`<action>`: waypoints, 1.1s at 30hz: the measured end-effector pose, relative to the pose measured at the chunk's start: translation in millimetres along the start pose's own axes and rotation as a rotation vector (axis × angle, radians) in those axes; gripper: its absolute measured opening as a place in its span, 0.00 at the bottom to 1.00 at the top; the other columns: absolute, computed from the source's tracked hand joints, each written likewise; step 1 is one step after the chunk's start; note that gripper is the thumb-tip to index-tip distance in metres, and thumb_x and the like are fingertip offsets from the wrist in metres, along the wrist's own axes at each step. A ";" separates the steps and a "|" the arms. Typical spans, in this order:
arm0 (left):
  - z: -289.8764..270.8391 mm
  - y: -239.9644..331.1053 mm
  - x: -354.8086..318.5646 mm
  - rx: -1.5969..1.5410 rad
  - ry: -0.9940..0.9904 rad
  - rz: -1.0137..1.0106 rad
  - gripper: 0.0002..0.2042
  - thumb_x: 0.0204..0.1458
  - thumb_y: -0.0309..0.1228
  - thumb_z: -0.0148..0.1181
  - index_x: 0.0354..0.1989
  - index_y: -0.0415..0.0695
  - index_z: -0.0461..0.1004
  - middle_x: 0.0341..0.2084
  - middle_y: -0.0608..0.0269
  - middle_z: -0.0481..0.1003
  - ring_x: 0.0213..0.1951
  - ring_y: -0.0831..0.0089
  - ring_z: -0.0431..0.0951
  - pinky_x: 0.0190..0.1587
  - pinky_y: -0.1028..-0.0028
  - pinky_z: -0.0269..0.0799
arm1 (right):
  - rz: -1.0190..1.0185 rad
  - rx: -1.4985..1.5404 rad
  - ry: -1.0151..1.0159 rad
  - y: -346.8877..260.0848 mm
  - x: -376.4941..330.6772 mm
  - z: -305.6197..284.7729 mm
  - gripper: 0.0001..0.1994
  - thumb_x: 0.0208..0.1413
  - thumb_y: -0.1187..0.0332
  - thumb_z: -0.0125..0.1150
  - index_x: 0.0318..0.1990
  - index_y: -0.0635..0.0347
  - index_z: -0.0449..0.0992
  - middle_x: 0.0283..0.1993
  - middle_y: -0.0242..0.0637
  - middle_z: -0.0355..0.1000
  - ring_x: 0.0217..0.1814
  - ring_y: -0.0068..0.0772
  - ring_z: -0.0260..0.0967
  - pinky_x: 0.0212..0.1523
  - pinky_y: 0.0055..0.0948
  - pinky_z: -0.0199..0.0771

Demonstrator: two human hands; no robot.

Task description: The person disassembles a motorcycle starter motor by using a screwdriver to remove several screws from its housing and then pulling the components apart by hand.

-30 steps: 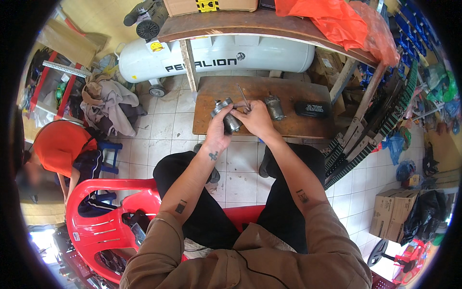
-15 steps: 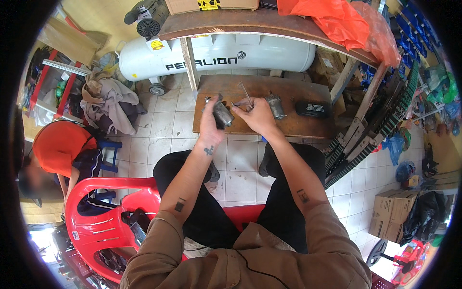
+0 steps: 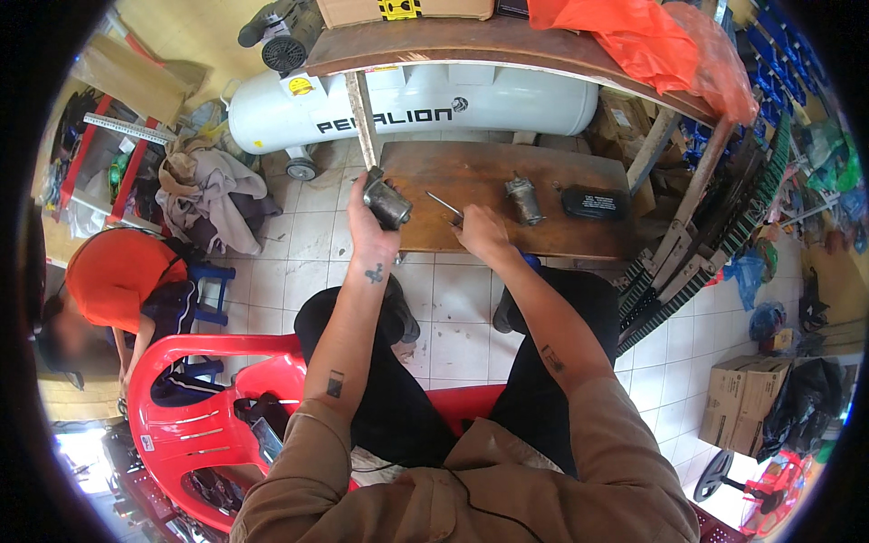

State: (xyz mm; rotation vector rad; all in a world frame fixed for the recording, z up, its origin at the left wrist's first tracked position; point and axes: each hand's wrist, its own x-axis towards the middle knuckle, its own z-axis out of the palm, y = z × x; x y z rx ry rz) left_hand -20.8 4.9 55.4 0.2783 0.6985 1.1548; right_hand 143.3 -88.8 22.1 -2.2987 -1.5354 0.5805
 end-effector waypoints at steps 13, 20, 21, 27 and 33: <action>4.8 0.5 -9.7 -0.010 0.003 -0.055 0.14 0.56 0.44 0.64 0.43 0.50 0.75 0.33 0.66 0.76 0.36 0.73 0.75 0.41 0.72 0.74 | 0.032 -0.024 0.024 13.4 8.2 17.8 0.12 0.53 0.65 0.68 0.43 0.60 0.82 0.42 0.50 0.80 0.49 0.52 0.77 0.51 0.45 0.75; 6.7 -2.1 -8.7 -0.006 0.001 -0.058 0.15 0.57 0.46 0.64 0.44 0.50 0.75 0.33 0.67 0.76 0.36 0.72 0.75 0.41 0.72 0.73 | 0.044 -0.055 0.034 15.5 9.7 17.2 0.15 0.52 0.60 0.71 0.42 0.61 0.82 0.42 0.50 0.80 0.47 0.52 0.77 0.50 0.46 0.76; 5.6 -1.0 -8.9 -0.005 0.001 -0.058 0.15 0.57 0.46 0.64 0.44 0.50 0.75 0.34 0.67 0.76 0.36 0.72 0.75 0.41 0.72 0.73 | 0.071 -0.057 -0.014 10.4 8.7 13.3 0.16 0.52 0.60 0.70 0.42 0.62 0.82 0.42 0.51 0.79 0.49 0.52 0.77 0.51 0.46 0.76; 7.8 -2.3 -10.5 -0.007 -0.008 -0.065 0.15 0.57 0.46 0.63 0.44 0.50 0.75 0.34 0.67 0.75 0.35 0.73 0.75 0.41 0.72 0.73 | 0.141 -0.065 -0.059 6.4 7.7 12.0 0.18 0.55 0.58 0.68 0.42 0.66 0.81 0.44 0.52 0.79 0.53 0.52 0.75 0.53 0.45 0.76; 9.0 -2.7 -11.2 -0.005 -0.003 -0.066 0.15 0.57 0.46 0.63 0.45 0.50 0.75 0.34 0.67 0.75 0.36 0.73 0.74 0.41 0.72 0.73 | 0.134 -0.024 -0.001 19.6 15.0 21.7 0.15 0.56 0.59 0.67 0.42 0.63 0.81 0.44 0.52 0.79 0.51 0.53 0.76 0.53 0.46 0.76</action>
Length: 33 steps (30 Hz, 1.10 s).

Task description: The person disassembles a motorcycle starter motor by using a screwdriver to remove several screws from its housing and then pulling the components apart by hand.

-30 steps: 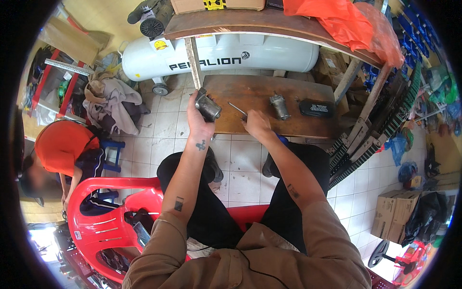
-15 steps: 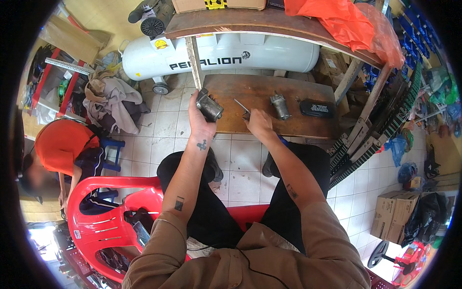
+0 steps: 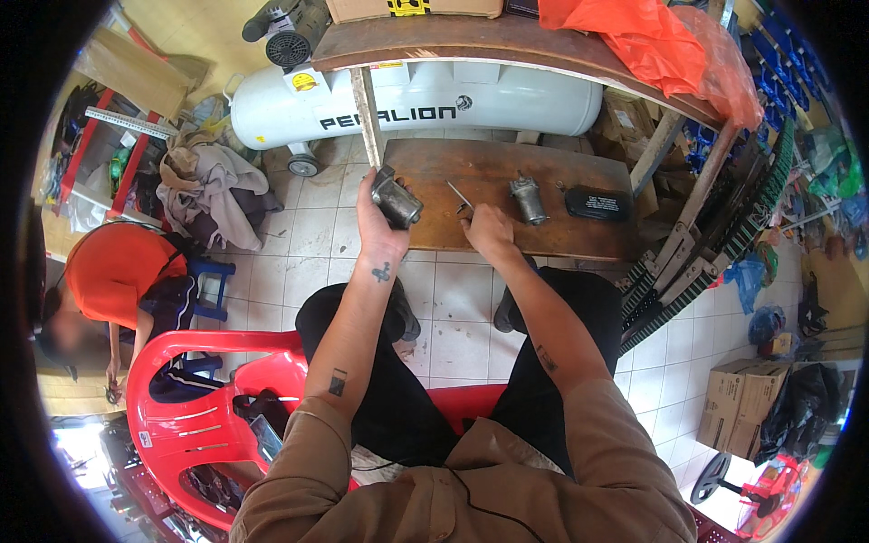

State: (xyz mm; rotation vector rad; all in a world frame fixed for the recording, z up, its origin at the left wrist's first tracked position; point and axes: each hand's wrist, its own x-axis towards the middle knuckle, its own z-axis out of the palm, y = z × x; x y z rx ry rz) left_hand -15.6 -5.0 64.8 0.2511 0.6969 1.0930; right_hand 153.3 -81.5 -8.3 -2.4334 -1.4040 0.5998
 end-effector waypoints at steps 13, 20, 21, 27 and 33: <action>-5.7 -1.3 5.8 0.093 0.049 -0.015 0.13 0.53 0.34 0.67 0.44 0.45 0.75 0.34 0.65 0.76 0.34 0.71 0.76 0.37 0.71 0.74 | -0.017 0.057 0.159 -3.7 1.6 -0.5 0.15 0.56 0.61 0.68 0.42 0.64 0.80 0.41 0.52 0.79 0.48 0.55 0.76 0.49 0.47 0.76; -24.1 -9.3 21.2 0.376 0.049 0.010 0.18 0.48 0.21 0.67 0.48 0.37 0.70 0.35 0.60 0.75 0.35 0.71 0.77 0.38 0.69 0.75 | -0.023 0.256 0.182 -9.0 1.7 -51.9 0.20 0.55 0.54 0.67 0.42 0.66 0.81 0.38 0.54 0.80 0.45 0.56 0.78 0.50 0.45 0.76; -25.9 -9.9 22.7 0.440 0.037 0.030 0.21 0.48 0.21 0.68 0.50 0.36 0.68 0.35 0.59 0.75 0.35 0.71 0.77 0.39 0.68 0.75 | -0.017 0.251 0.216 -8.4 -0.1 -64.3 0.21 0.54 0.53 0.67 0.43 0.66 0.81 0.39 0.53 0.80 0.46 0.56 0.78 0.51 0.45 0.76; -36.6 -33.4 31.0 1.115 -0.048 0.346 0.33 0.46 0.22 0.70 0.58 0.36 0.55 0.45 0.55 0.71 0.40 0.70 0.75 0.40 0.68 0.75 | 0.077 0.025 0.336 43.3 4.5 -103.9 0.29 0.50 0.49 0.71 0.50 0.66 0.77 0.49 0.53 0.78 0.57 0.52 0.74 0.59 0.41 0.73; -41.3 -27.4 30.4 1.597 -0.087 0.573 0.34 0.43 0.26 0.71 0.58 0.32 0.59 0.40 0.39 0.79 0.46 0.44 0.79 0.49 0.58 0.75 | 0.250 -0.078 0.138 52.5 6.5 -101.7 0.33 0.43 0.50 0.77 0.51 0.66 0.77 0.55 0.53 0.75 0.61 0.49 0.72 0.61 0.41 0.73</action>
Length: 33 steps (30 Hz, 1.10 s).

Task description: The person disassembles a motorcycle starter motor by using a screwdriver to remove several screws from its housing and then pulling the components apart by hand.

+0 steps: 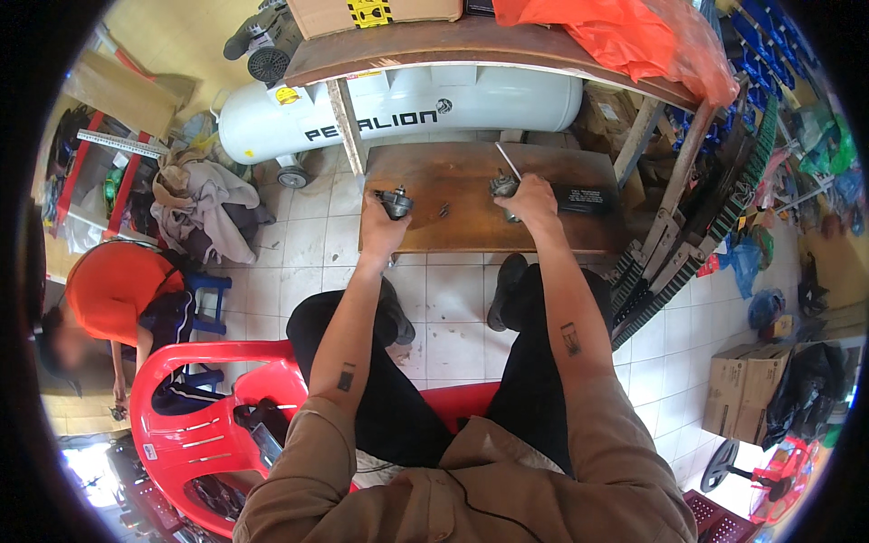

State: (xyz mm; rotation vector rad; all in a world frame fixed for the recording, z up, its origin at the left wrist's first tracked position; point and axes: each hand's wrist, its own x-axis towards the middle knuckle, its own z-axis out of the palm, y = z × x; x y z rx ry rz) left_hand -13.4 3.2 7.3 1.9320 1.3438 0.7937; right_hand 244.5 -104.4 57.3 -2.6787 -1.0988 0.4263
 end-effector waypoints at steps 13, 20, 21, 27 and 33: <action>2.4 7.7 5.8 0.424 -0.073 -0.118 0.35 0.46 0.32 0.72 0.62 0.40 0.62 0.41 0.48 0.80 0.45 0.50 0.81 0.47 0.58 0.77 | 0.045 -0.018 -0.086 2.6 4.1 15.2 0.31 0.40 0.50 0.80 0.46 0.66 0.79 0.50 0.52 0.78 0.56 0.50 0.76 0.56 0.41 0.76; 7.7 11.8 2.5 0.539 -0.066 -0.032 0.36 0.43 0.36 0.75 0.62 0.45 0.65 0.46 0.52 0.77 0.47 0.55 0.80 0.48 0.60 0.77 | 0.065 -0.032 -0.098 -0.5 5.8 18.4 0.32 0.41 0.50 0.79 0.49 0.64 0.80 0.54 0.50 0.77 0.59 0.46 0.75 0.59 0.38 0.75; 9.3 11.4 1.5 0.565 -0.058 -0.007 0.36 0.43 0.36 0.75 0.62 0.46 0.66 0.46 0.53 0.77 0.47 0.56 0.80 0.48 0.61 0.76 | 0.067 -0.042 -0.093 -1.0 6.0 19.5 0.32 0.41 0.50 0.79 0.50 0.64 0.79 0.54 0.49 0.77 0.59 0.46 0.75 0.59 0.38 0.75; 9.8 8.0 3.1 0.546 -0.032 0.009 0.34 0.43 0.37 0.75 0.60 0.48 0.68 0.49 0.56 0.75 0.51 0.56 0.78 0.50 0.60 0.75 | 0.068 -0.066 -0.081 -2.0 9.6 23.7 0.33 0.41 0.49 0.79 0.50 0.64 0.79 0.54 0.49 0.77 0.58 0.47 0.75 0.59 0.39 0.75; 14.1 15.1 -5.8 0.560 -0.114 0.112 0.30 0.42 0.36 0.75 0.56 0.46 0.71 0.49 0.55 0.75 0.49 0.53 0.78 0.48 0.57 0.77 | 0.065 -0.043 -0.079 -1.4 9.3 23.0 0.34 0.40 0.48 0.79 0.49 0.66 0.79 0.52 0.52 0.77 0.58 0.49 0.75 0.57 0.41 0.76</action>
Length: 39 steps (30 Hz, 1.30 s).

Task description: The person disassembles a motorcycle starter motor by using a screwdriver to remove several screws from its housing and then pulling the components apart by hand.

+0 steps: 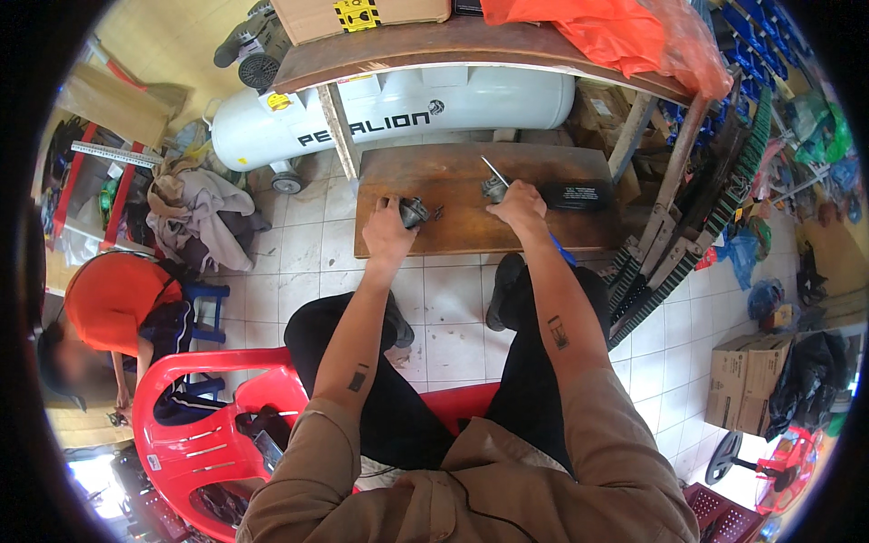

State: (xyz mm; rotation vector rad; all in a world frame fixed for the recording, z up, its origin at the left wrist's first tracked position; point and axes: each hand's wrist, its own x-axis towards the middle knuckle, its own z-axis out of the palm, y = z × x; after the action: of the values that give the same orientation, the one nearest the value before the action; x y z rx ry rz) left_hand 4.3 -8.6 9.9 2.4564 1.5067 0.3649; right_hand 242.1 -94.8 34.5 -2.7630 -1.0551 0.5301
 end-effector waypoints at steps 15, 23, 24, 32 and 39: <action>-0.8 -6.2 6.1 -0.013 -0.076 -0.146 0.29 0.48 0.37 0.71 0.59 0.44 0.70 0.43 0.49 0.79 0.46 0.50 0.81 0.47 0.57 0.78 | 0.018 -0.047 -0.094 -2.1 -1.3 -6.0 0.34 0.43 0.48 0.77 0.52 0.63 0.78 0.56 0.49 0.76 0.60 0.46 0.74 0.59 0.37 0.75; 6.0 -20.6 11.1 0.025 0.050 -0.156 0.31 0.47 0.35 0.72 0.61 0.44 0.69 0.46 0.52 0.78 0.47 0.52 0.81 0.47 0.59 0.78 | 0.040 -0.028 -0.078 -3.2 -2.4 -6.7 0.33 0.43 0.48 0.77 0.53 0.63 0.78 0.57 0.49 0.76 0.61 0.46 0.74 0.59 0.38 0.75; 6.0 -20.4 11.2 0.035 0.062 -0.144 0.31 0.47 0.35 0.72 0.61 0.44 0.69 0.46 0.52 0.78 0.47 0.53 0.81 0.47 0.59 0.78 | 0.030 -0.029 -0.071 -2.6 -2.3 -6.9 0.33 0.43 0.48 0.77 0.52 0.63 0.78 0.56 0.49 0.76 0.61 0.46 0.74 0.60 0.37 0.75; 1.9 -14.1 10.7 0.079 -0.047 -0.112 0.34 0.48 0.36 0.71 0.65 0.46 0.67 0.49 0.55 0.76 0.52 0.59 0.78 0.52 0.62 0.75 | -0.179 0.185 0.113 -1.9 -13.4 -18.7 0.37 0.39 0.42 0.75 0.43 0.73 0.79 0.49 0.58 0.77 0.55 0.54 0.75 0.56 0.44 0.74; 1.4 -10.5 8.6 0.070 -0.043 -0.100 0.31 0.48 0.35 0.71 0.62 0.44 0.68 0.49 0.55 0.76 0.53 0.58 0.77 0.51 0.61 0.76 | -0.294 0.534 0.183 -13.5 -49.0 -47.9 0.31 0.40 0.49 0.78 0.40 0.74 0.81 0.36 0.51 0.81 0.39 0.43 0.80 0.46 0.36 0.76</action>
State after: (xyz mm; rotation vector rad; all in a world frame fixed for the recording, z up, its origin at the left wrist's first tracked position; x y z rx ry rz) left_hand -0.2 3.7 5.9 2.4135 1.6433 0.2433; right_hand 217.5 -117.5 95.9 -2.1073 -1.0637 0.4298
